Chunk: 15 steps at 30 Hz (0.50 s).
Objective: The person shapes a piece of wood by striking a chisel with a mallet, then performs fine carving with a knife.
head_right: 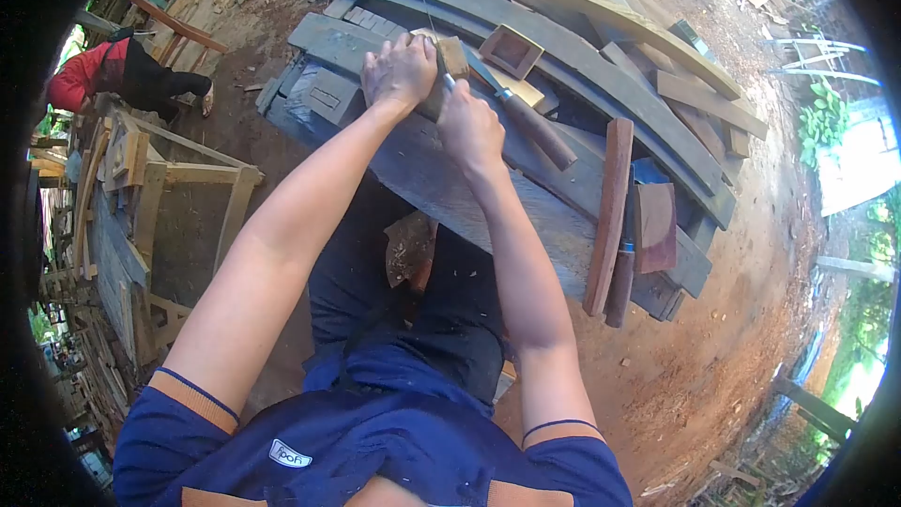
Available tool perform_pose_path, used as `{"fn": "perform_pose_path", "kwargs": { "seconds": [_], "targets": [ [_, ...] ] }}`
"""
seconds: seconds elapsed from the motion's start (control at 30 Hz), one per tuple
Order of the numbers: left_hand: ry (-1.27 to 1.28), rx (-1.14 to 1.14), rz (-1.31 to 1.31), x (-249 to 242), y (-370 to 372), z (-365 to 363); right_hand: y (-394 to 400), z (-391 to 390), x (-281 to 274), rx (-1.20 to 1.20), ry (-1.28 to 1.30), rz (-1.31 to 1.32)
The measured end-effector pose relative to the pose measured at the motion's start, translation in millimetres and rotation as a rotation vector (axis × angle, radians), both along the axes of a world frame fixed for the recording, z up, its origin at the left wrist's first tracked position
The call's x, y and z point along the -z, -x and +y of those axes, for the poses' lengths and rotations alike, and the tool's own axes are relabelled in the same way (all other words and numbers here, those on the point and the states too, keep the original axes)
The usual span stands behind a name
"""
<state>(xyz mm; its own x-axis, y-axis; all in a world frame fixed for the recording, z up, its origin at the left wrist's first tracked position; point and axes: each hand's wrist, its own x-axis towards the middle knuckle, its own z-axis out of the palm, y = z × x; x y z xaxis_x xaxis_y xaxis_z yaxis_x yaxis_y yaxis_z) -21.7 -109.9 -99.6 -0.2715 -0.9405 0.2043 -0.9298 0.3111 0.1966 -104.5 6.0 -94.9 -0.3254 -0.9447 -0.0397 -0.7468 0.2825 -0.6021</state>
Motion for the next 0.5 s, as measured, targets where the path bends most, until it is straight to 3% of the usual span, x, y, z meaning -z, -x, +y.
{"fn": "perform_pose_path", "kwargs": {
  "seconds": [0.07, 0.27, 0.5],
  "targets": [
    [0.008, 0.003, 0.005, -1.9, 0.4, -0.8, -0.7, -11.8, -0.4, 0.024, 0.021, -0.017],
    [-0.006, 0.015, 0.001, -3.7, -2.1, 1.7, 3.3, 51.3, -7.9, 0.008, -0.102, -0.028],
    [0.002, -0.002, 0.027, -4.5, 0.5, 1.9, 3.7, -9.6, -3.4, 0.04, 0.01, 0.016]
  ]
}}
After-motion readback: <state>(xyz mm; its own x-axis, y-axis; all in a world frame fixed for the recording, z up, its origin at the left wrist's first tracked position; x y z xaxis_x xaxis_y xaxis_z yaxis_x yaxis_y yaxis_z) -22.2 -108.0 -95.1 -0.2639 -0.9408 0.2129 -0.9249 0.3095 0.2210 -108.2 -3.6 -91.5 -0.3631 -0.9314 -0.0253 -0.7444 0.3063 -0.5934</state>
